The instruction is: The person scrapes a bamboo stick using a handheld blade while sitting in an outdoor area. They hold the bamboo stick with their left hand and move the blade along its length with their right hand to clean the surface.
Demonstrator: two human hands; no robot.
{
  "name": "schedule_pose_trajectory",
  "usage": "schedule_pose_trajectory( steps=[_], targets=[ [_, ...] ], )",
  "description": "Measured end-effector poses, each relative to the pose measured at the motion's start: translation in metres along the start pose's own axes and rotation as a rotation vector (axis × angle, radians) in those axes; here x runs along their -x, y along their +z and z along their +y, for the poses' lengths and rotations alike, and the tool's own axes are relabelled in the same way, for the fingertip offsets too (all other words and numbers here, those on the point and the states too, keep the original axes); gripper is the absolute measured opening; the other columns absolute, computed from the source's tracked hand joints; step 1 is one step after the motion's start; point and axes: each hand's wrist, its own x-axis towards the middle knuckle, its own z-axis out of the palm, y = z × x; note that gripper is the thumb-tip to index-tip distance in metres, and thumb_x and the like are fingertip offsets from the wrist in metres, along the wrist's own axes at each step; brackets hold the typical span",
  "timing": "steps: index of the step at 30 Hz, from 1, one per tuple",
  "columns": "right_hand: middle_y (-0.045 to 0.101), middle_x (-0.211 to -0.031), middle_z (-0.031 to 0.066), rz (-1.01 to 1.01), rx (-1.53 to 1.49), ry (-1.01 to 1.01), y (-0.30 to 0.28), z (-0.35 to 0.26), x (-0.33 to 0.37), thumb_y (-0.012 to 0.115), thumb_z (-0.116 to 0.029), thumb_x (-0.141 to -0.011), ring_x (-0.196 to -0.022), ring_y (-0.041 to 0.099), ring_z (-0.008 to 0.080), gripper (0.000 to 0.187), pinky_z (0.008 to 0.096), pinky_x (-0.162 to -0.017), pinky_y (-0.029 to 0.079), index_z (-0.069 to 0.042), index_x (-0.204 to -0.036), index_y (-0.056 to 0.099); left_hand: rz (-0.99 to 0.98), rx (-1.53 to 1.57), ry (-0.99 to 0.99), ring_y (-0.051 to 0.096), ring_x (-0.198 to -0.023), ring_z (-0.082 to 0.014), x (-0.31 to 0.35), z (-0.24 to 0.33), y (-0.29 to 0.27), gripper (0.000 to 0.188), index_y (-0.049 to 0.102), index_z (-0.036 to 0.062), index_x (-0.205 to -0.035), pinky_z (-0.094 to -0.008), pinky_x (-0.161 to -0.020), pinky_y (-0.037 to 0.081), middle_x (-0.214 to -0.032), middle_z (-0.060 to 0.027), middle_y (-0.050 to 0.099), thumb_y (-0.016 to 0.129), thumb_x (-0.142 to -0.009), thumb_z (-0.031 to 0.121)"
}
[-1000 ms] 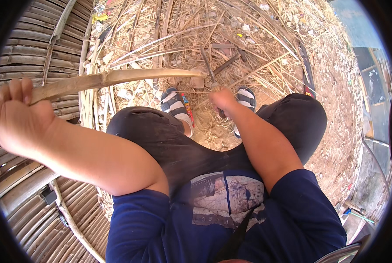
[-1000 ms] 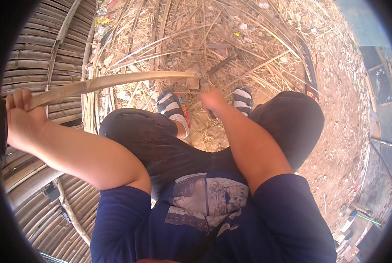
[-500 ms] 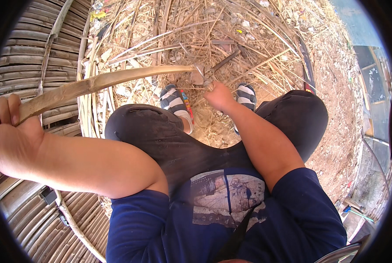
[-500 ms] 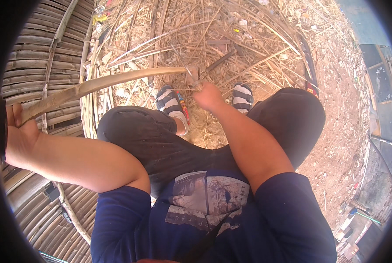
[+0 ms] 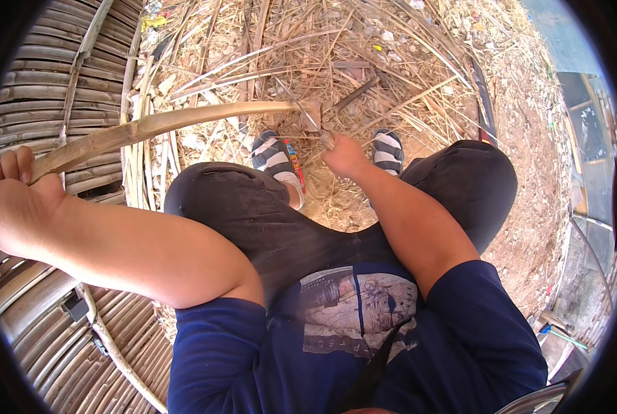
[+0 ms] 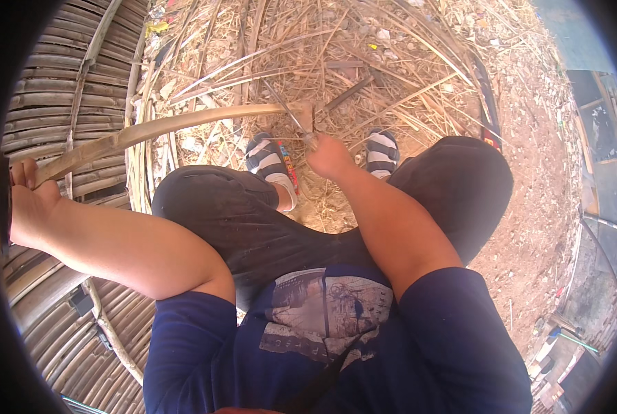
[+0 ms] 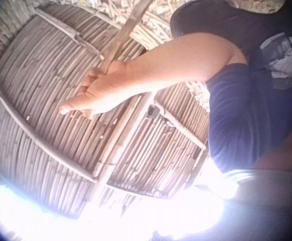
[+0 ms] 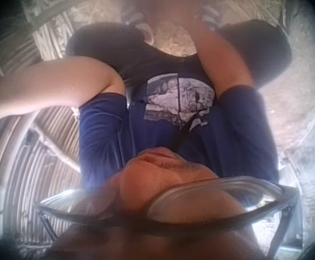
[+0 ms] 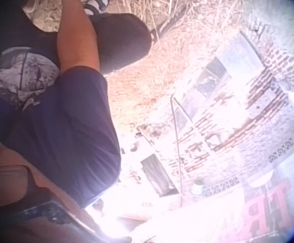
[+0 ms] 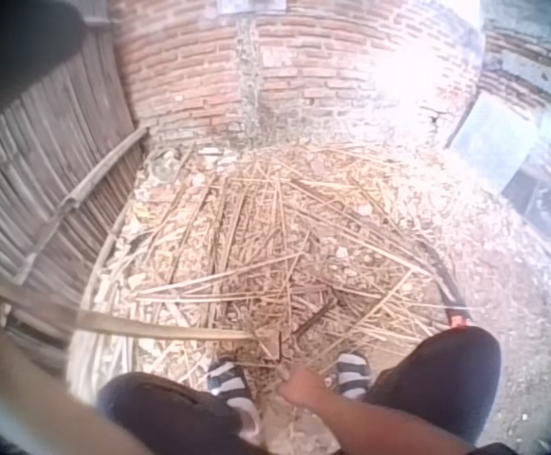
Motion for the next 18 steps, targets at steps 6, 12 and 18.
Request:
schedule_pose_trajectory(
  steps=[6, 12, 18],
  targets=[
    [0.066, -0.103, 0.0263, -0.049, 0.045, 0.018, 0.001, 0.013, 0.003, 0.062, -0.021, -0.078, -0.101, 0.063, 0.0420, 0.040, 0.0465, -0.089, 0.050, 0.002, -0.110, 0.060, 0.150, -0.098, 0.010, 0.038, -0.053, -0.0152, 0.022, 0.010, 0.019, 0.014, 0.047, 0.0027, -0.073, -0.0278, -0.047, 0.026, -0.064, -0.0039, 0.043, 0.058, -0.082, 0.001],
    [0.066, -0.099, 0.0297, -0.008, -0.003, 0.114, 0.010, 0.026, -0.006, 0.063, -0.024, -0.076, -0.095, 0.065, 0.0424, 0.038, 0.0464, -0.084, 0.051, 0.004, -0.102, 0.062, 0.203, -0.140, 0.004, 0.049, -0.059, -0.0184, 0.024, 0.008, 0.019, 0.012, 0.048, 0.0003, -0.080, -0.0289, -0.050, 0.033, -0.071, -0.0068, 0.049, 0.059, -0.083, 0.004],
    [0.066, -0.101, 0.0290, 0.010, 0.021, 0.004, 0.001, 0.008, -0.002, 0.062, -0.024, -0.077, -0.099, 0.064, 0.0419, 0.039, 0.0464, -0.087, 0.050, 0.004, -0.104, 0.062, 0.163, -0.131, 0.027, 0.059, -0.069, -0.0226, 0.009, 0.000, 0.005, 0.014, 0.050, -0.0035, -0.086, -0.0327, -0.060, 0.048, -0.081, -0.0112, 0.055, 0.060, -0.084, 0.006]
  ],
)
